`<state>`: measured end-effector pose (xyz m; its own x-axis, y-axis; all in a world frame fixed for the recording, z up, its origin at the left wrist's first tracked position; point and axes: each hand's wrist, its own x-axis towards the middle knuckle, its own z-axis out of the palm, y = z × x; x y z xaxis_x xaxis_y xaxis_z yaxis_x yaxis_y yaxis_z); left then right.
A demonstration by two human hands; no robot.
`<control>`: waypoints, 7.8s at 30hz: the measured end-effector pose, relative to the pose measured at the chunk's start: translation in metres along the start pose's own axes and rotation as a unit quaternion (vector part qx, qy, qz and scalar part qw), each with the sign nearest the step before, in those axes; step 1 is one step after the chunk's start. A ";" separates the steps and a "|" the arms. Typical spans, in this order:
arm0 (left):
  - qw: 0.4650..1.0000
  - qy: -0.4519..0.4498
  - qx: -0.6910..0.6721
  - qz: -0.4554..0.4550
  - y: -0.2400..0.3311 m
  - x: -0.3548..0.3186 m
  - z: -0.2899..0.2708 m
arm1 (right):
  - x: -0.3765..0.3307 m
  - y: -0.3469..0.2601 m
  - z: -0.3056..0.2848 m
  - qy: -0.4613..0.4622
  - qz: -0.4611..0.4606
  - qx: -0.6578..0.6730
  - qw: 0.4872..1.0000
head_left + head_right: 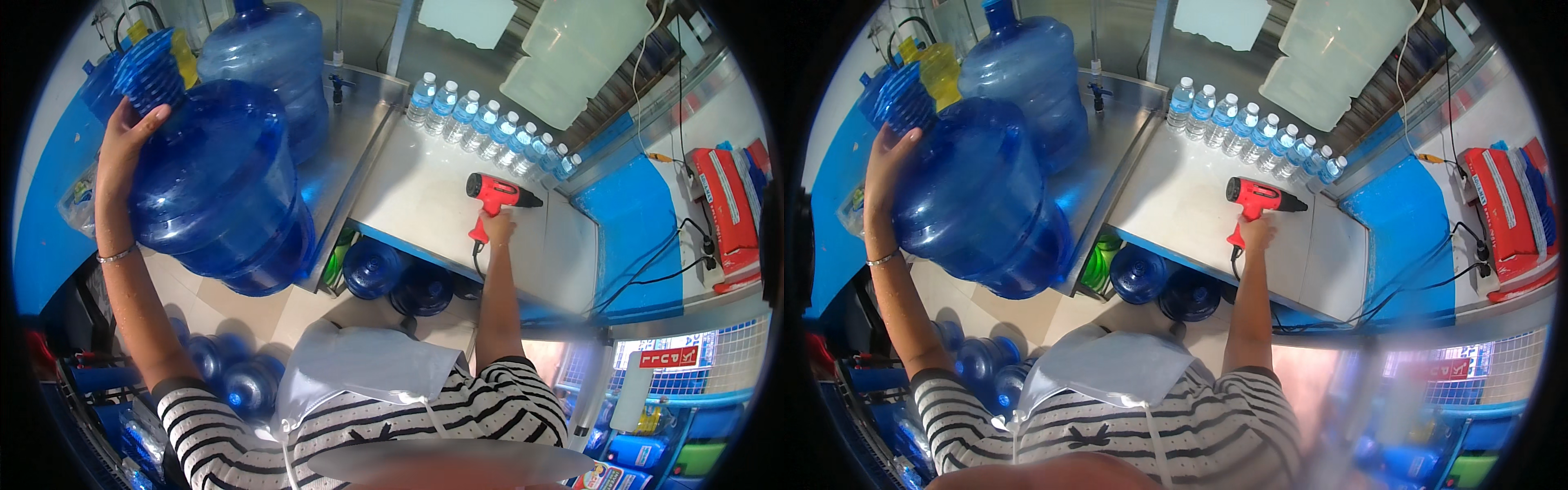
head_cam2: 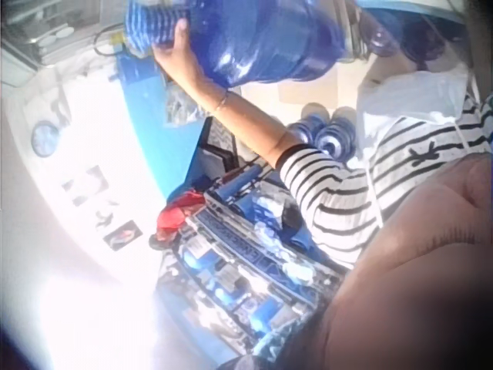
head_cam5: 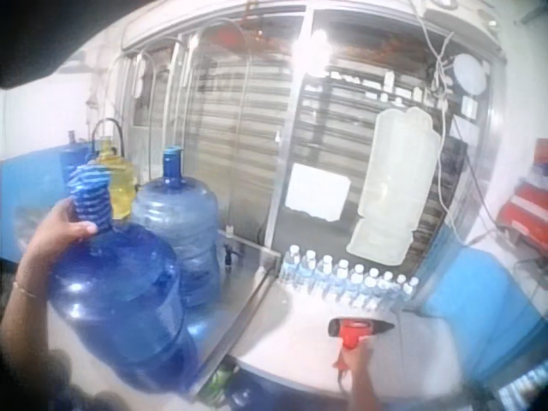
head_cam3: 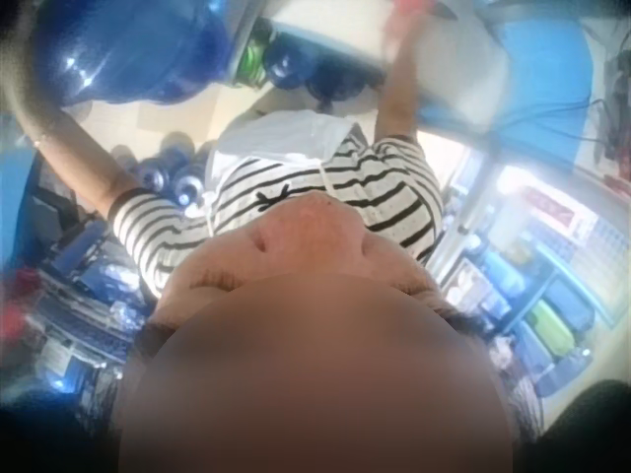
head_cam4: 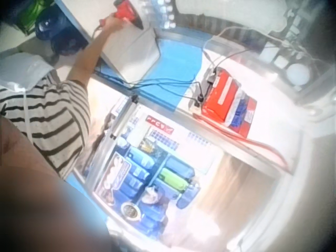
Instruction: The person scrubs the inside of a large yellow water bottle with a brush, rinses it, and sets it aside. They then fill a blue water bottle from a tap, cap it, and use a red heat gun to shrink-wrap the cap. Finally, they place the sealed blue bottle on a counter with other bottles.
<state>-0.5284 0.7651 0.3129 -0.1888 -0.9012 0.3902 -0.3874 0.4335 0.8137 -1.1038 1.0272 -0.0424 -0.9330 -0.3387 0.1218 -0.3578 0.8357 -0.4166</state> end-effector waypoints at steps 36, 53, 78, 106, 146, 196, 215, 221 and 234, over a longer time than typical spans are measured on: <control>0.990 -0.035 0.022 0.134 -0.004 0.002 0.004 | -0.155 -0.300 -0.407 -0.467 -0.419 0.542 0.559; 0.990 -0.045 0.015 0.133 -0.004 0.004 0.006 | -0.172 -0.341 -0.440 -0.430 -0.438 0.489 0.620; 0.976 0.060 0.029 0.207 -0.007 0.002 0.012 | -0.238 -0.329 -0.431 -0.342 -0.492 0.464 0.652; 0.929 0.135 0.317 0.132 0.080 0.031 0.030 | -0.204 -0.257 -0.299 -0.383 -0.432 0.546 0.607; 0.900 0.222 -0.217 0.306 0.040 -0.131 -0.035 | -0.172 -0.247 -0.289 -0.457 -0.398 0.604 0.518; 0.977 0.190 -0.050 -0.089 -0.075 -0.318 0.101 | -0.021 -0.058 -0.083 -0.029 -0.452 0.228 0.862; 0.885 0.049 -0.234 -0.399 -0.327 -0.268 0.091 | -0.231 -0.519 -0.211 -0.476 -0.505 0.491 0.527; 0.741 -0.085 -0.413 -0.522 -0.312 -0.253 0.098 | -0.210 -0.527 -0.201 -0.544 -0.481 0.493 0.480; 0.689 -0.042 -0.498 -0.525 -0.296 -0.228 0.096 | -0.220 -0.519 -0.205 -0.546 -0.472 0.503 0.475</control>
<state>-0.4573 0.8422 -0.0582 -0.3441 -0.6957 -0.6305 0.4535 -0.7112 0.5372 -0.7211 0.7568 0.3313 0.3993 -0.8384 0.3711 0.1163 -0.3552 -0.9275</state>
